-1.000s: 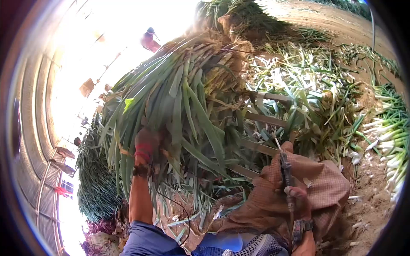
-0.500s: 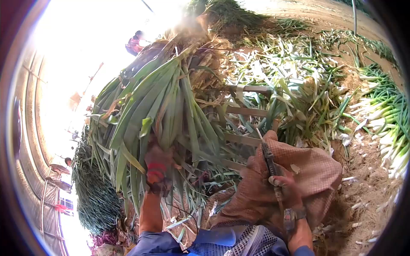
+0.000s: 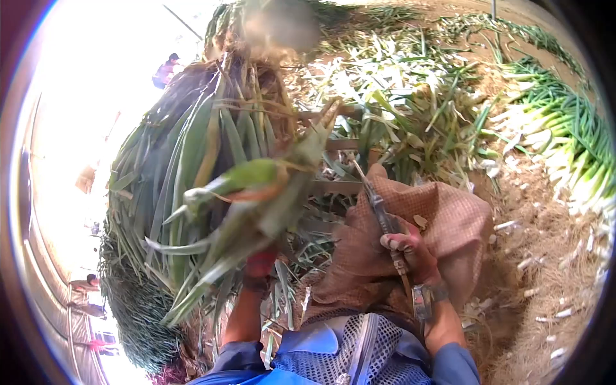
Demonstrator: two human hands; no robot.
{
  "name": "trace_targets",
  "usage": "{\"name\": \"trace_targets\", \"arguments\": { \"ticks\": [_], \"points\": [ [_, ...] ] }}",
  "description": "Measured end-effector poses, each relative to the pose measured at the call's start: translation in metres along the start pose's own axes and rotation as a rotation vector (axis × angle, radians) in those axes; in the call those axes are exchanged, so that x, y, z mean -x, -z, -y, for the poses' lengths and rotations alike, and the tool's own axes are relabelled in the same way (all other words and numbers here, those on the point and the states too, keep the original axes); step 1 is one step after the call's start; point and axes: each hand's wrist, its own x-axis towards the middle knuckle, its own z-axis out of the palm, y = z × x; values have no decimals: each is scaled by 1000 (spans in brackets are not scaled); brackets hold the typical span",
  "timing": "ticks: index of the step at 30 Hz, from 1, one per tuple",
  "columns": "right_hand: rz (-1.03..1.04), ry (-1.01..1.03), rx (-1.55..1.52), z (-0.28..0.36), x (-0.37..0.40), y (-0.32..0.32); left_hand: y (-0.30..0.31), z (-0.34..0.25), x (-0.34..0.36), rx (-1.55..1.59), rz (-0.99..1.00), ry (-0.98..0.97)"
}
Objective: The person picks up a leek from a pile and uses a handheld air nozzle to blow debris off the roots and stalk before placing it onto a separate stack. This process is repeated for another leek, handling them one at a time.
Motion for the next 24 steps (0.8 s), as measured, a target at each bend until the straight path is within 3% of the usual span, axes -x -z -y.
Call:
{"name": "trace_targets", "arguments": {
  "ticks": [3,7,11,16,18,19,21,22,23,24],
  "points": [
    [95,-3,-37,-6,4,21,-38,34,11,84,144,55],
    [5,51,-67,18,30,12,-88,106,40,189,343,150],
    [43,24,-11,21,43,26,-139,187,84,251,511,240],
    [72,44,60,32,53,7,-137,251,144,226,659,339],
    [55,68,107,39,57,2,-70,117,165,39,581,365],
    [61,95,133,40,58,5,-46,91,156,43,588,364],
    [1,126,153,45,65,3,-7,50,138,-302,867,109],
    [-9,121,158,52,66,0,6,-3,132,-115,775,260],
    [-39,163,325,59,66,-4,15,-55,119,-184,705,359],
    [-67,206,491,64,65,-8,19,-78,110,18,641,291]
  ]
}}
